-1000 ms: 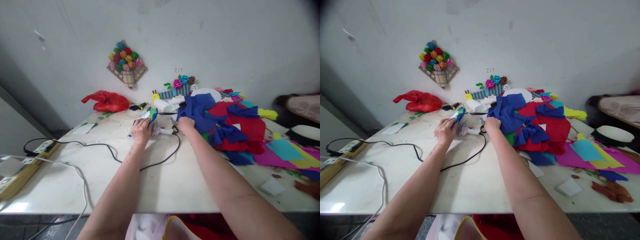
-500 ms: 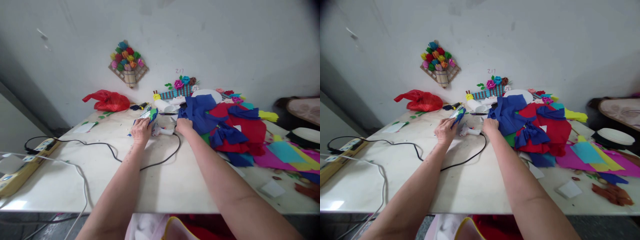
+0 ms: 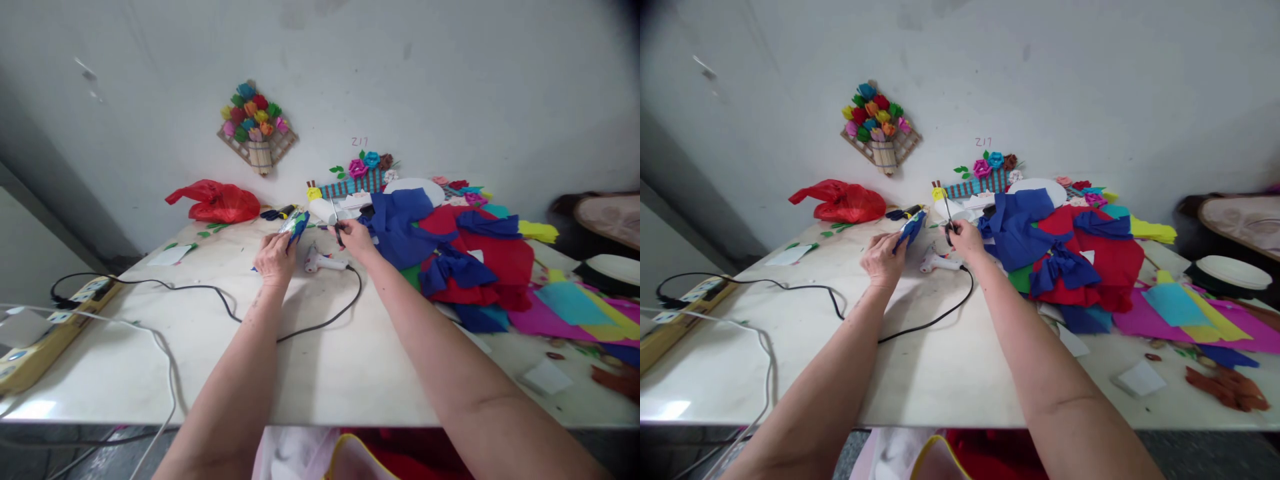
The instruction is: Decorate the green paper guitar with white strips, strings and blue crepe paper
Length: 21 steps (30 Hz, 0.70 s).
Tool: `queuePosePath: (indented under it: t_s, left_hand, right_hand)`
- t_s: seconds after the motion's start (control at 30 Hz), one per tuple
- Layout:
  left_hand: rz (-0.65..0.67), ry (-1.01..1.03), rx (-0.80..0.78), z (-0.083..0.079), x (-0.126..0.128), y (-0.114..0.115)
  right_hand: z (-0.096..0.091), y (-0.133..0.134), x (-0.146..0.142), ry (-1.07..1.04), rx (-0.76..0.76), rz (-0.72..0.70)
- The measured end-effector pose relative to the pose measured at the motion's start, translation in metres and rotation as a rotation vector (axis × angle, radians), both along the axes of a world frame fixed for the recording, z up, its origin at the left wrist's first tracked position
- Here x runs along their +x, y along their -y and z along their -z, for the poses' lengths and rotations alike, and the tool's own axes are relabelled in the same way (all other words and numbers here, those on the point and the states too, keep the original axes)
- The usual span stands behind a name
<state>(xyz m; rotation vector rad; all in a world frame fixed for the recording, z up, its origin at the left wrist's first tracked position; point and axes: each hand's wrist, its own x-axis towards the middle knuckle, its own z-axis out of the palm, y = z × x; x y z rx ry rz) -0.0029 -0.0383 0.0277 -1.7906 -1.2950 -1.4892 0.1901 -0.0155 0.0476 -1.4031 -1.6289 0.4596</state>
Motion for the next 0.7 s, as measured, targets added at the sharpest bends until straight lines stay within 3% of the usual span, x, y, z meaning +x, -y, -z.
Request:
queuePosePath:
  t_s: [0.17, 0.3, 0.7]
  left_hand:
    - [-0.01, 0.002, 0.018, 0.0, -0.003, -0.001]
    - [-0.021, -0.003, 0.027, 0.0, -0.003, -0.003]
    - [-0.033, -0.012, 0.053, 0.004, -0.003, -0.006]
  right_hand:
    - [-0.004, 0.026, -0.023, 0.298, 0.087, -0.035]
    - [-0.005, 0.044, -0.039, 0.488, 0.128, 0.021]
    - [0.0, 0.05, -0.05, 0.605, 0.144, 0.07]
